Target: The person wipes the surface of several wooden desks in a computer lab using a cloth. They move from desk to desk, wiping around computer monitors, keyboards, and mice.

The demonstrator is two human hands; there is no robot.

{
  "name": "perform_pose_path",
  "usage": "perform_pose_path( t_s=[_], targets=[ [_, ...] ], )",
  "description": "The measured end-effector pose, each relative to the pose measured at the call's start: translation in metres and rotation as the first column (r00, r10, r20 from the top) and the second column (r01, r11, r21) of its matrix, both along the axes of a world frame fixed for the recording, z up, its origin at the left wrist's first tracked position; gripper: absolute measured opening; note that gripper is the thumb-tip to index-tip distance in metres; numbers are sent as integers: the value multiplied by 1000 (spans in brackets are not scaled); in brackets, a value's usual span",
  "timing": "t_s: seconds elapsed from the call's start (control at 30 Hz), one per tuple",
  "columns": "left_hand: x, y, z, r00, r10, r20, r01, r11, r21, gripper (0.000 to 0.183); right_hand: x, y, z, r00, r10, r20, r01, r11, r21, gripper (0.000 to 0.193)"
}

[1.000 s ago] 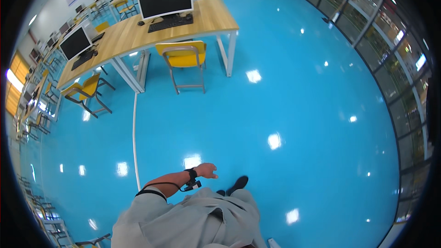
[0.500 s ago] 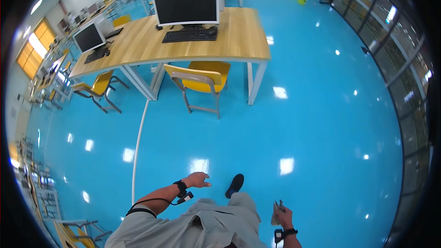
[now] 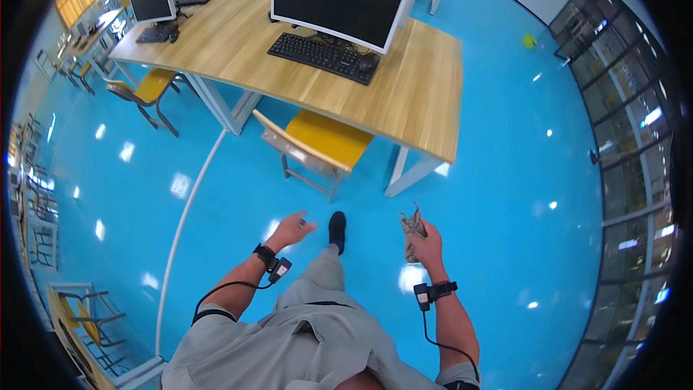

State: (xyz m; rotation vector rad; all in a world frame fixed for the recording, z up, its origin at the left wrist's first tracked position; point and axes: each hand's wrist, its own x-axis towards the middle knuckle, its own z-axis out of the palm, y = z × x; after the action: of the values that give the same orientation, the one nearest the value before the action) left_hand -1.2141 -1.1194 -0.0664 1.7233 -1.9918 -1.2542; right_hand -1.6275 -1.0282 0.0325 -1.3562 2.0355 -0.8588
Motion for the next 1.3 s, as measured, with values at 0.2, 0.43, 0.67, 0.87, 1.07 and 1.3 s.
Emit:
perform_pose_path(
  t_s=[0.2,0.43,0.67,0.87,1.07,1.3],
  targets=[
    [-42,-115,50,715,605,-350,-460,785,415,79,-19,-132,24,992,89,-85,-85,995,54,56],
    [-46,-148,72,608,719,-336,-427,653,625,73,-28,-252,9,948,222,-228,-224,974,21,54],
    [-59,-143,72,467,803,-371,-416,570,709,67,-52,-329,-6,831,338,-443,-345,936,66,57],
    [-89,-133,76,300,890,-343,-517,454,725,70,-59,-347,-17,698,478,-533,-508,855,103,63],
    [-111,-129,58,198,930,-309,-663,359,657,76,-74,-354,-4,617,635,-465,-683,725,85,65],
    [-132,-137,70,141,964,-225,-774,249,582,81,-105,-355,7,476,813,-337,-859,512,23,63]
  ],
)
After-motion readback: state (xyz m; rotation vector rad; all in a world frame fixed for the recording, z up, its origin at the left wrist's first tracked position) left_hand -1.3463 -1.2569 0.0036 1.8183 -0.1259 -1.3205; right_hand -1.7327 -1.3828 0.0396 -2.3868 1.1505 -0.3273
